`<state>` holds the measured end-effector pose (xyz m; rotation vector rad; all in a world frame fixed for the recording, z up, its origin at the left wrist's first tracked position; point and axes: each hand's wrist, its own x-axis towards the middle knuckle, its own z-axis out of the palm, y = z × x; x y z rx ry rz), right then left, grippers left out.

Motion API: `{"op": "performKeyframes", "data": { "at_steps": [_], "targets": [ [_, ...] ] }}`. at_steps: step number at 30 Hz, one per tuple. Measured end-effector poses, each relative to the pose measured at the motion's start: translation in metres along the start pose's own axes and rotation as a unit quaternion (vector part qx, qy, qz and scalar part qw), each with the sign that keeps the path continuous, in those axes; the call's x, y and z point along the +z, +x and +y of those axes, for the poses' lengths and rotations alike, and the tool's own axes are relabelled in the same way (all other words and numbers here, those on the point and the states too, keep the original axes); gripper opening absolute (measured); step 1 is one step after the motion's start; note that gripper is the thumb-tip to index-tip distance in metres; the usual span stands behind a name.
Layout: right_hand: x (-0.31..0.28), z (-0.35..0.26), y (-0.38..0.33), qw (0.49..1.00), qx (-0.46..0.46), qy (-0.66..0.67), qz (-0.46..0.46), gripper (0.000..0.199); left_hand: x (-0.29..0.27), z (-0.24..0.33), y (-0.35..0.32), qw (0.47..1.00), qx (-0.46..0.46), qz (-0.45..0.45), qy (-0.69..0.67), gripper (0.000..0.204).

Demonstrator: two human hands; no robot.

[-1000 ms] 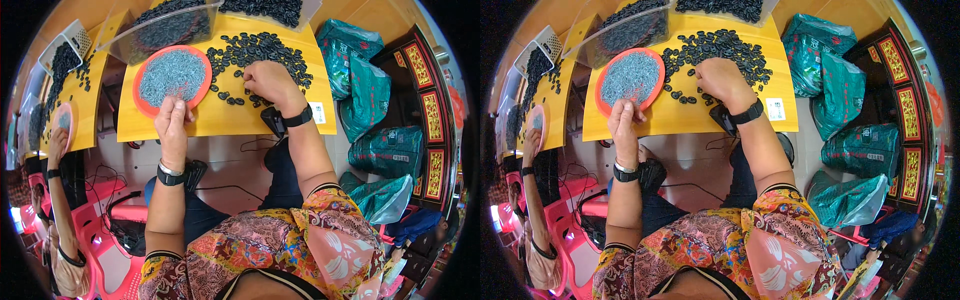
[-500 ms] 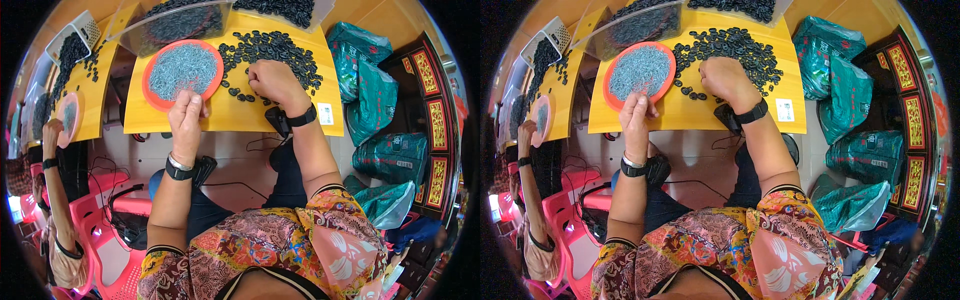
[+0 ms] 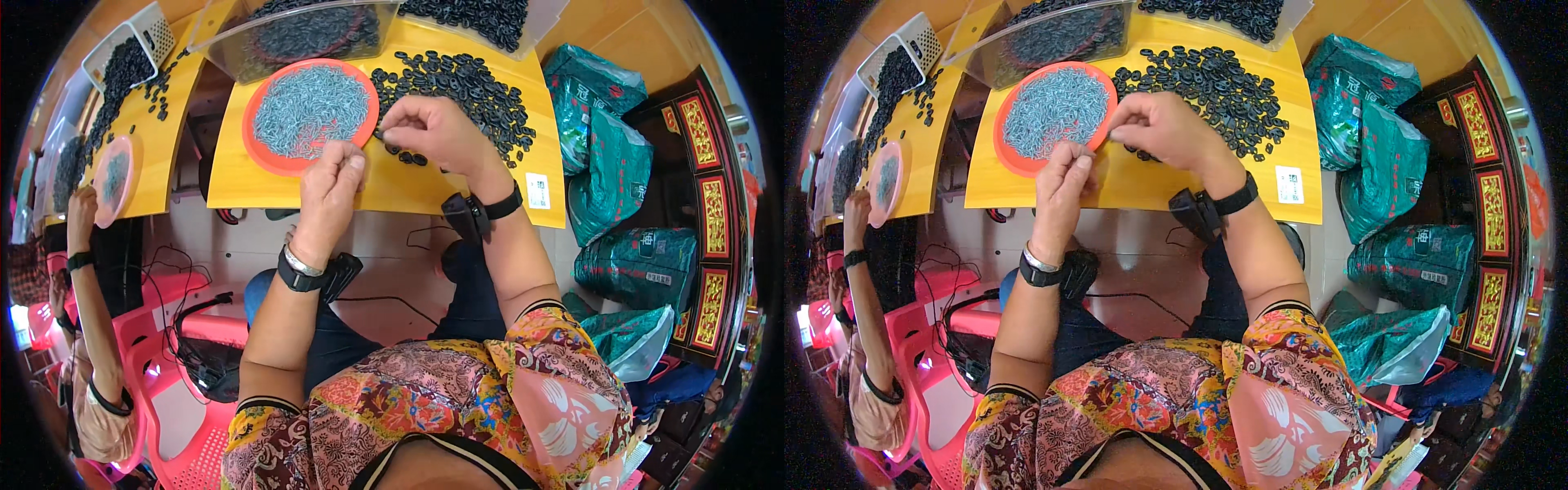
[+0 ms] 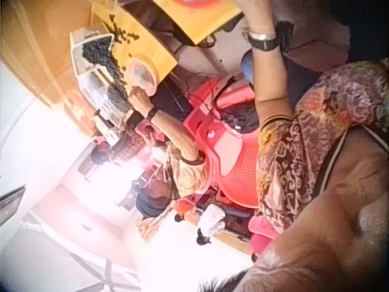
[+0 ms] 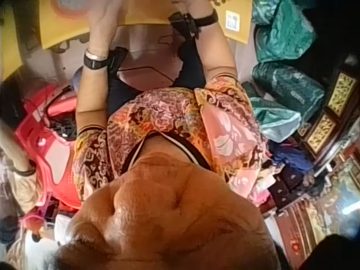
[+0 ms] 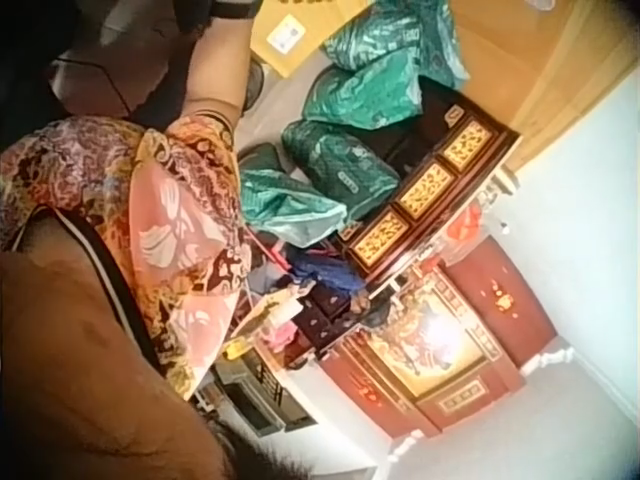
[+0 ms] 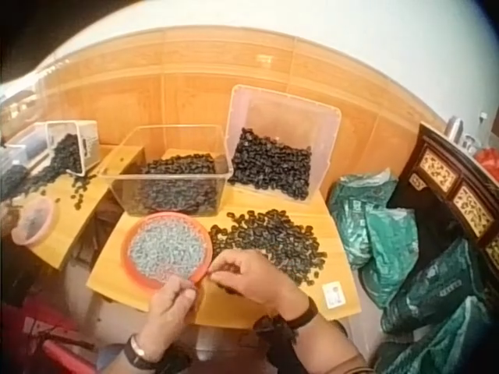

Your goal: Sorting small black components from a pile into a plastic container at a workstation.

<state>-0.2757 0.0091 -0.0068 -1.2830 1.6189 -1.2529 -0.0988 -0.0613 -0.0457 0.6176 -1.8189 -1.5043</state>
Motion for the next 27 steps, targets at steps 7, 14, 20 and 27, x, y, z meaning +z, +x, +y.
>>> {"op": "performKeyframes", "data": {
  "at_steps": [7,14,20,27],
  "targets": [
    [0.026,0.002,0.001,0.987,-0.022,0.14,-0.072,0.011,0.0,-0.005,-0.001,0.988,-0.04,-0.034,-0.147,0.012],
    [0.031,-0.005,-0.006,0.991,-0.062,0.094,-0.073,0.011,-0.005,-0.003,-0.002,0.987,-0.037,-0.023,-0.157,0.015],
    [0.033,-0.006,-0.007,0.994,-0.049,0.096,-0.015,0.009,-0.002,0.003,-0.001,0.976,-0.041,-0.013,-0.214,0.015],
    [0.033,-0.005,-0.005,0.986,-0.059,0.152,-0.036,0.006,-0.002,-0.002,-0.003,0.982,0.007,-0.024,-0.186,0.014]
  ]
}}
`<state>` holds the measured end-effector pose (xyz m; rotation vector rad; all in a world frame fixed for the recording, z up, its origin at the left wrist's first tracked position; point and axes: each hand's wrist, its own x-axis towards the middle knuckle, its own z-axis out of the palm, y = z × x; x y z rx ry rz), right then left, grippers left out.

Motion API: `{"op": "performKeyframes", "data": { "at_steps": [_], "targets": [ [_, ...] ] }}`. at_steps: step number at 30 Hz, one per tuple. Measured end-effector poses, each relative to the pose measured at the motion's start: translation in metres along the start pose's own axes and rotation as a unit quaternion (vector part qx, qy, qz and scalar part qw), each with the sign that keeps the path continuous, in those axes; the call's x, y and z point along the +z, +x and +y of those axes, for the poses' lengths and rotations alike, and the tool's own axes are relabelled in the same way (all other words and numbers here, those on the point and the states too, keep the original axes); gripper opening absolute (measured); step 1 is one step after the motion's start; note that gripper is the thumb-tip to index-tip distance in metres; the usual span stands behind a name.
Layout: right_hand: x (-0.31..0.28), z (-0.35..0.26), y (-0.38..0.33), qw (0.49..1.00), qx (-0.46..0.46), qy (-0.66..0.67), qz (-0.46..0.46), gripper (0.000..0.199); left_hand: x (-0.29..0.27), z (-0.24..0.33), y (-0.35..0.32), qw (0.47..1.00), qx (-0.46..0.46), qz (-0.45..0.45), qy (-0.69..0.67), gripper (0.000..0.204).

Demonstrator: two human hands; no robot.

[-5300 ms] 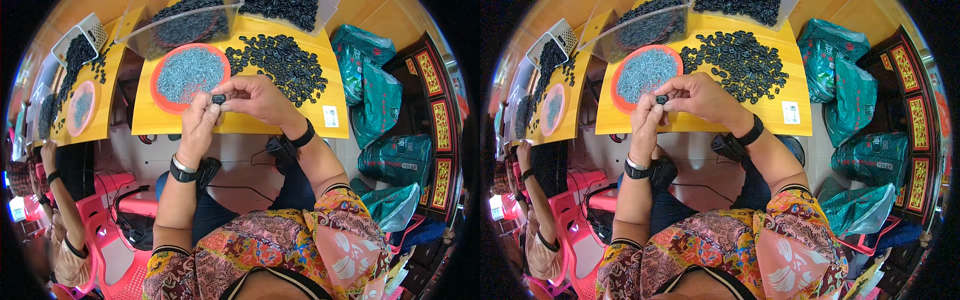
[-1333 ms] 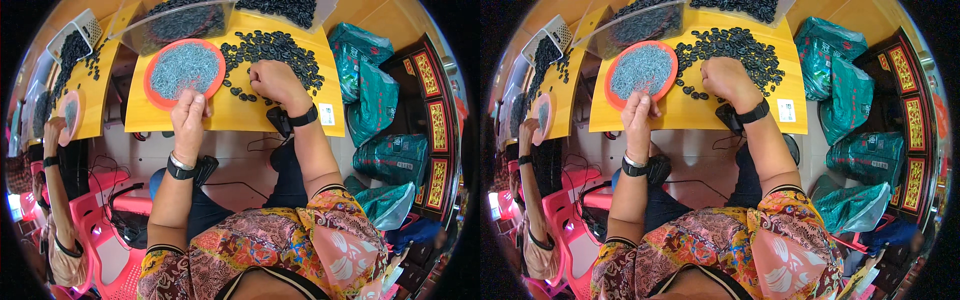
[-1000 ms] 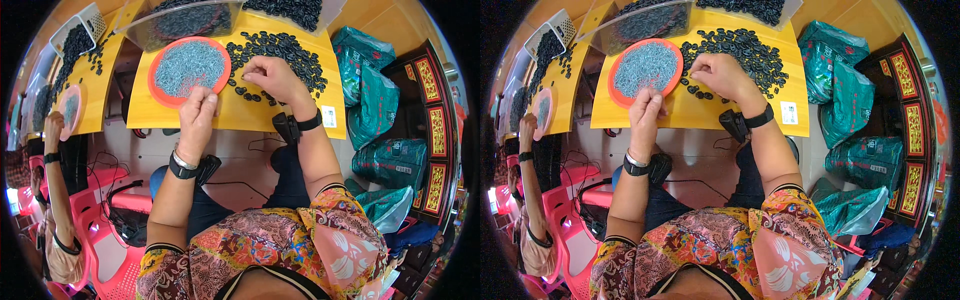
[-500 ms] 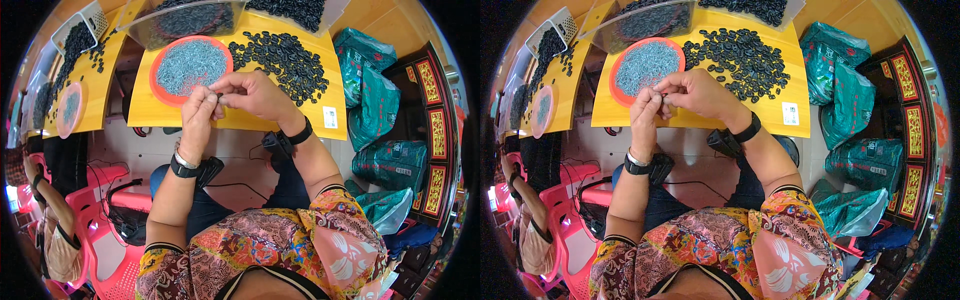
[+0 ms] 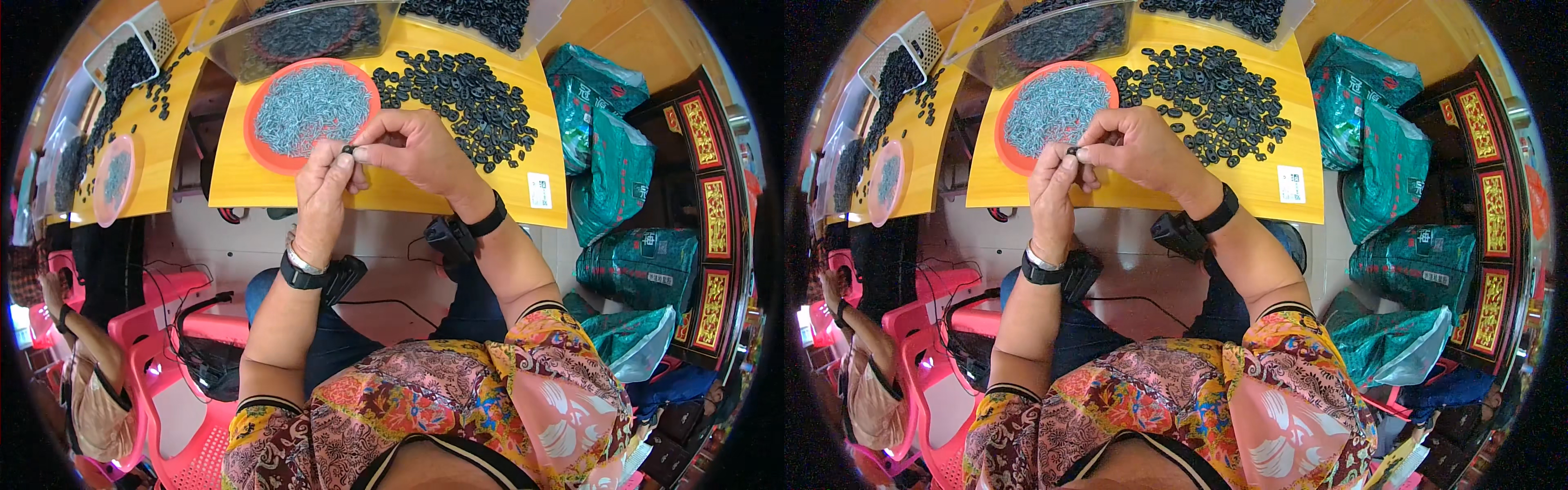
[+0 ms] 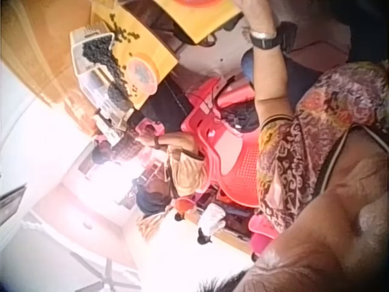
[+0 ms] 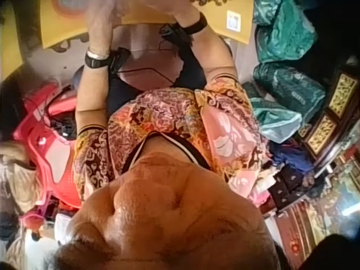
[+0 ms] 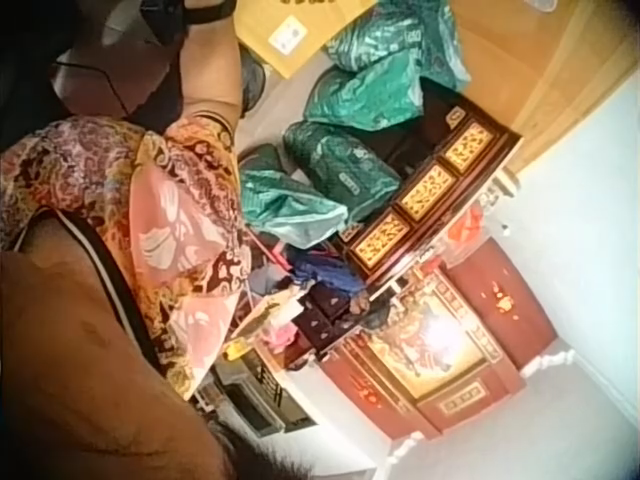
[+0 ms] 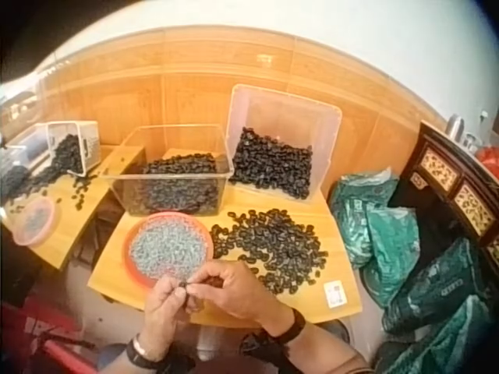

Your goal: Sorting small black components from a pile into a plastic container at a workstation.

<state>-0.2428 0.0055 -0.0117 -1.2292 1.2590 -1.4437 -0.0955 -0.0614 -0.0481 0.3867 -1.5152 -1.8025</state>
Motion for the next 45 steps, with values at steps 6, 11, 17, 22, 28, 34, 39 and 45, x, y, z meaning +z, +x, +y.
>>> {"op": "performKeyframes", "data": {
  "at_steps": [6,11,17,22,28,34,39,45],
  "targets": [
    [0.002,-0.006,0.001,0.994,-0.019,-0.104,0.029,0.004,-0.001,0.001,0.002,0.998,0.01,0.01,0.063,0.013],
    [0.005,-0.013,0.01,0.994,-0.004,-0.111,-0.004,0.008,-0.008,0.01,0.003,0.991,0.034,0.046,0.119,0.012],
    [0.007,0.024,0.031,0.79,-0.206,-0.571,0.082,0.011,-0.022,0.013,0.013,0.988,0.026,0.152,-0.01,0.012],
    [0.01,0.033,0.037,0.766,-0.158,-0.621,0.052,0.009,-0.023,0.012,0.013,0.987,0.007,0.156,-0.023,0.012],
    [0.003,0.022,0.02,0.771,-0.123,-0.625,0.008,0.007,-0.018,0.017,0.007,0.989,-0.058,0.136,0.02,0.014],
    [-0.002,0.025,0.018,0.776,-0.131,-0.616,0.018,0.007,-0.01,0.015,0.007,0.991,-0.042,0.106,0.066,0.014],
    [-0.007,0.029,0.025,0.819,-0.157,-0.549,0.057,0.013,-0.01,0.014,0.007,0.993,-0.038,0.102,0.055,0.013],
    [-0.004,0.028,0.027,0.889,-0.11,-0.436,0.084,0.015,-0.014,0.015,0.014,0.992,-0.013,0.107,0.069,0.012]
  ]
}}
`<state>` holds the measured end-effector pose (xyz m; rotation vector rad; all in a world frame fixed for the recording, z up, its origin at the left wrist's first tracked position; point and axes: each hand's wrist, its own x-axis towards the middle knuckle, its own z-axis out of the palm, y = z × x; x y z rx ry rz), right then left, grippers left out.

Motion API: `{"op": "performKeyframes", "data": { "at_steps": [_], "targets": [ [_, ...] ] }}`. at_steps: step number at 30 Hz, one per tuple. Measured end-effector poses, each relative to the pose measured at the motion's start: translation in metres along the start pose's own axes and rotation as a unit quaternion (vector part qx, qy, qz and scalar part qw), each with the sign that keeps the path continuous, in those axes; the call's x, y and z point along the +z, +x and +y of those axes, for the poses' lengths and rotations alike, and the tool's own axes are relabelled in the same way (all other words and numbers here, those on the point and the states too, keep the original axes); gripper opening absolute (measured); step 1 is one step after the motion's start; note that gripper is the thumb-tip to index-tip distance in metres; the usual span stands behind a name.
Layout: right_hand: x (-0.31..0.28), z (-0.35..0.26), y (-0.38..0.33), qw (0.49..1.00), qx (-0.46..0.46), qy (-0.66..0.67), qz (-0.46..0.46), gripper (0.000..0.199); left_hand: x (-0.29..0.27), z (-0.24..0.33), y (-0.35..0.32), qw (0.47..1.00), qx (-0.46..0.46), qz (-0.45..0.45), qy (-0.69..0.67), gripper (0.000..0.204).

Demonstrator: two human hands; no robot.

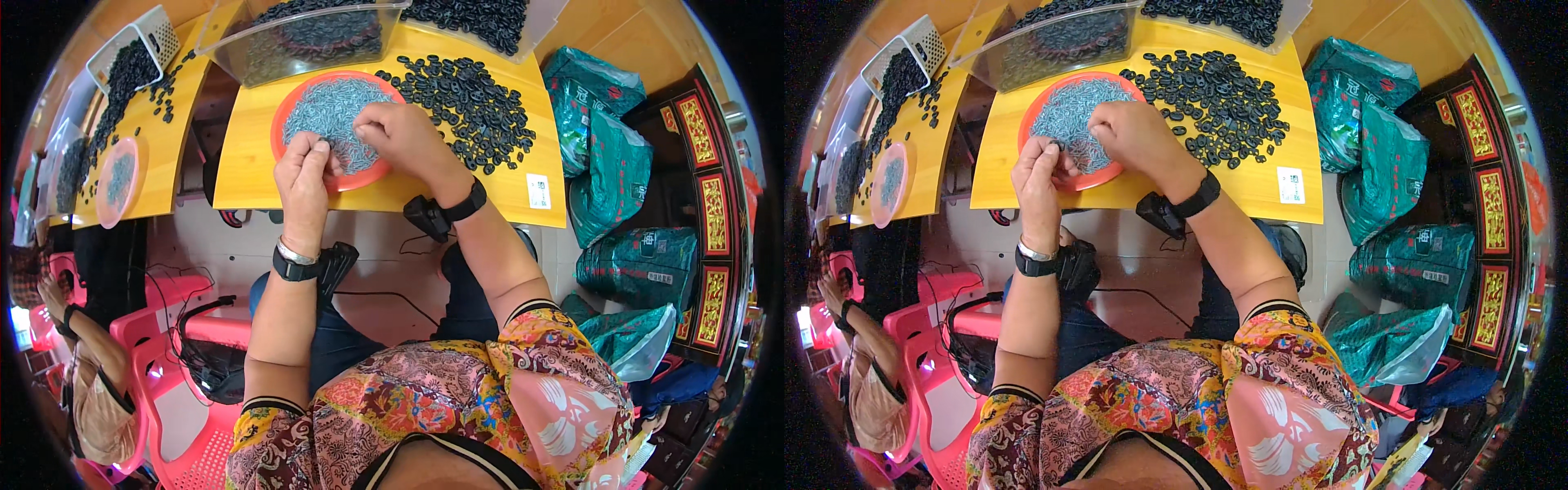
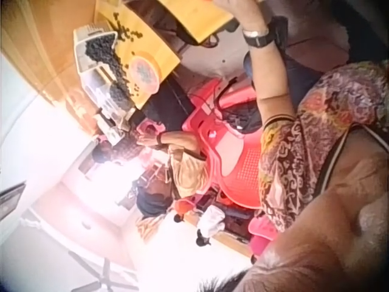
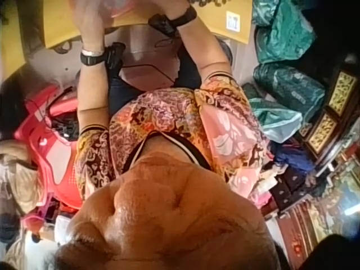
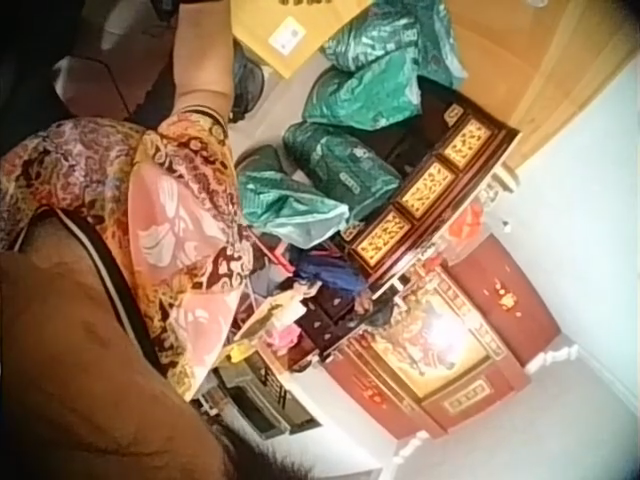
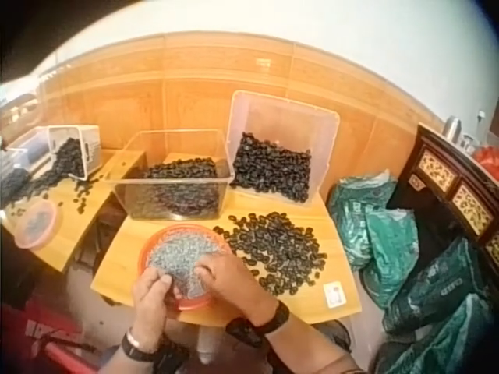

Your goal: Sorting small black components from a pile into a plastic container at a workstation.

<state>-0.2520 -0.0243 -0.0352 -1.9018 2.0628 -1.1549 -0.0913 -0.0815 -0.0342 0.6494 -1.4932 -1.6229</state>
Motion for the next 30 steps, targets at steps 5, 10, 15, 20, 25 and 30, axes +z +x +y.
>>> {"op": "performKeyframes", "data": {
  "at_steps": [5,10,15,20,25,30],
  "targets": [
    [0.001,0.003,-0.001,0.945,0.134,0.294,-0.046,0.015,-0.003,-0.005,0.002,0.999,0.005,-0.007,-0.036,0.012],
    [-0.008,-0.009,0.001,0.893,0.168,0.412,-0.069,0.017,-0.005,-0.008,0.0,1.0,0.004,-0.016,-0.011,0.011],
    [-0.009,-0.012,0.001,0.864,0.164,0.476,-0.025,0.018,0.002,-0.003,-0.003,0.999,-0.006,-0.029,-0.028,0.01],
    [-0.007,-0.021,0.001,0.836,0.148,0.529,0.003,0.017,0.004,-0.004,-0.005,0.998,0.015,-0.058,0.006,0.01],
    [-0.003,-0.023,-0.001,0.883,0.115,0.455,0.0,0.014,0.006,-0.002,-0.006,0.997,0.033,-0.062,0.03,0.01],
    [-0.008,-0.026,-0.001,0.874,0.121,0.47,0.007,0.013,0.004,0.0,-0.006,0.998,0.023,-0.06,0.028,0.011]
  ]
}}
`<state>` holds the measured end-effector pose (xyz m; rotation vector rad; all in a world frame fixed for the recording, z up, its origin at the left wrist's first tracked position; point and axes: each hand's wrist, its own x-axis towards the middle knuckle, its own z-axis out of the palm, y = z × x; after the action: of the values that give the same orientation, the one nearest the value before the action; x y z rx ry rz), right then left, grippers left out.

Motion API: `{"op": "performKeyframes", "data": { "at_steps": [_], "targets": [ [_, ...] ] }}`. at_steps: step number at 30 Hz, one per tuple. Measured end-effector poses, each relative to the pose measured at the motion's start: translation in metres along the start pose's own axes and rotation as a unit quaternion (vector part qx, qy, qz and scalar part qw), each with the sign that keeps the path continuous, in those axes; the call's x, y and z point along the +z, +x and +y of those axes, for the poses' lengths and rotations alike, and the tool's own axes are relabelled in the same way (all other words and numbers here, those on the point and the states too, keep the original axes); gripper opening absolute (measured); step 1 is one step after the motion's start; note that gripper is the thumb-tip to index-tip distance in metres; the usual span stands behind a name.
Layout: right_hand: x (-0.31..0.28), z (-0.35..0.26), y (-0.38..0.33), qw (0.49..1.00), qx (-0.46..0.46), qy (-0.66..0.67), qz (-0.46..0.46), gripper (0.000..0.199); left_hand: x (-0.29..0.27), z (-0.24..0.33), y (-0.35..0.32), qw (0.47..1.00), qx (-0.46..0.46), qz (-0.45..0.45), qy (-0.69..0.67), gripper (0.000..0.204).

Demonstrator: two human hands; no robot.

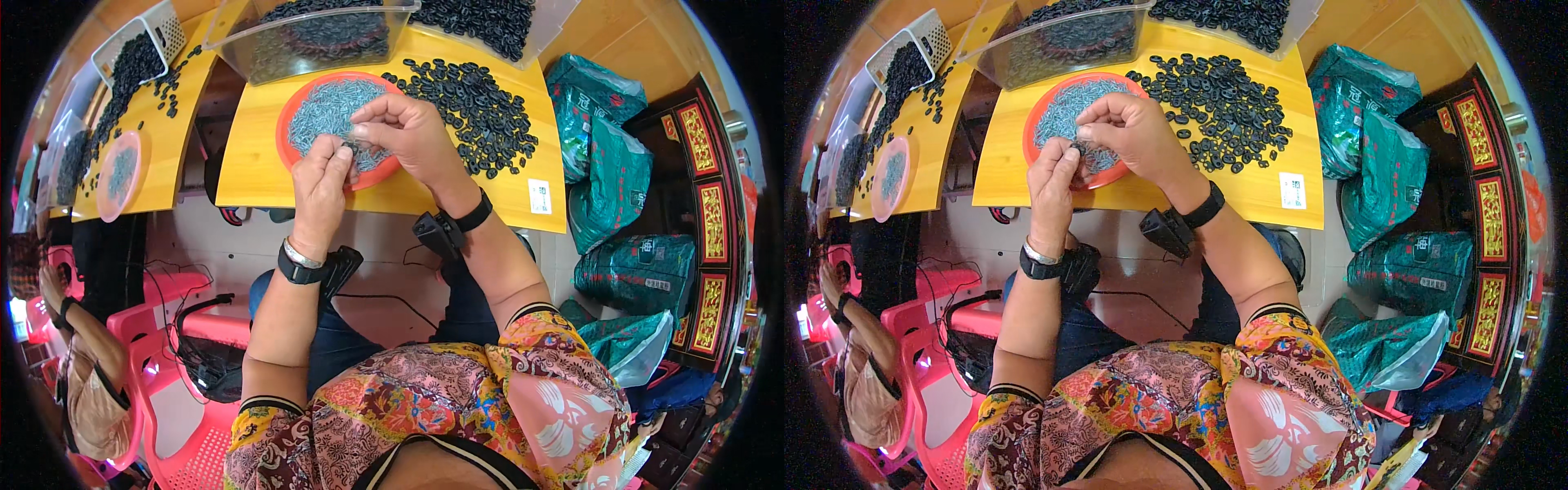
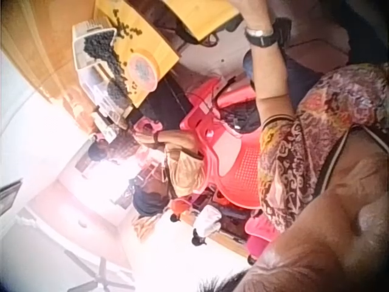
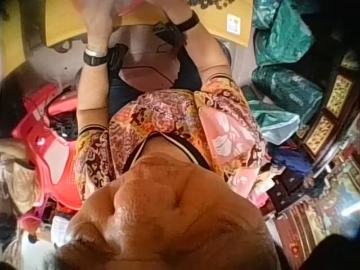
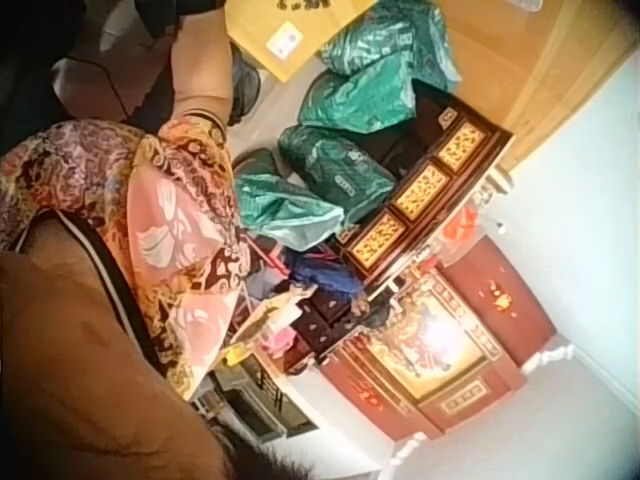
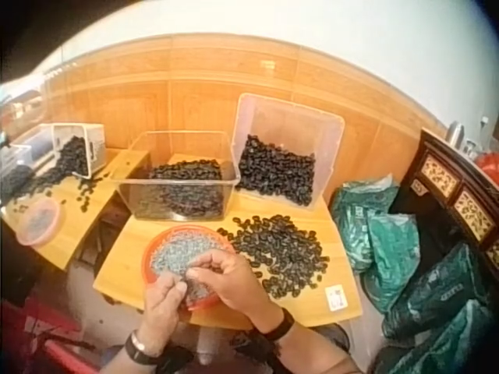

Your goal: Sorting small black components from a pile into a plastic container at a workstation.

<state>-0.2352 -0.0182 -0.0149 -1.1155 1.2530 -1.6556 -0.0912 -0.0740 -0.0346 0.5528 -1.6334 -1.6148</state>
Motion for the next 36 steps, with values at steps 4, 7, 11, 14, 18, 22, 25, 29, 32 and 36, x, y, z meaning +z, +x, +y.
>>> {"op": "performKeyframes", "data": {
  "at_steps": [4,7,11,14,18,22,25,29,32,36],
  "targets": [
    [-0.002,0.0,-0.001,1.0,0.0,-0.021,-0.013,0.013,0.0,-0.001,0.0,1.0,0.002,-0.006,0.008,0.011],
    [-0.002,-0.001,-0.002,0.999,-0.001,-0.035,-0.016,0.013,0.001,-0.002,0.0,1.0,-0.004,-0.007,0.007,0.012],
    [-0.001,-0.006,-0.004,0.996,-0.018,-0.087,-0.019,0.011,0.0,-0.006,-0.001,1.0,0.002,-0.01,0.018,0.012],
    [0.004,-0.01,-0.006,0.991,-0.03,-0.132,-0.013,0.009,0.001,-0.011,-0.001,1.0,0.024,-0.003,0.015,0.012],
    [0.011,-0.011,-0.009,0.982,-0.051,-0.181,-0.001,0.007,0.006,-0.006,-0.006,0.999,-0.025,0.018,-0.026,0.013],
    [0.019,-0.004,-0.012,0.984,-0.075,-0.157,0.031,0.006,0.008,-0.005,-0.006,0.996,-0.019,0.043,-0.078,0.015],
    [0.02,-0.005,-0.013,0.986,-0.072,-0.144,0.037,0.007,0.008,-0.006,-0.005,0.994,-0.025,0.045,-0.095,0.016],
    [0.016,-0.013,-0.013,0.991,-0.037,-0.13,0.02,0.012,0.006,-0.006,-0.003,0.997,-0.018,0.025,-0.077,0.016],
    [-0.007,-0.013,-0.006,0.968,-0.099,-0.227,0.047,0.016,0.004,-0.007,-0.002,0.994,-0.019,0.033,-0.103,0.016],
    [-0.068,-0.027,0.0,0.886,-0.087,-0.442,0.112,0.019,-0.006,-0.008,-0.002,0.994,-0.028,0.045,-0.093,0.015]
  ]
}}
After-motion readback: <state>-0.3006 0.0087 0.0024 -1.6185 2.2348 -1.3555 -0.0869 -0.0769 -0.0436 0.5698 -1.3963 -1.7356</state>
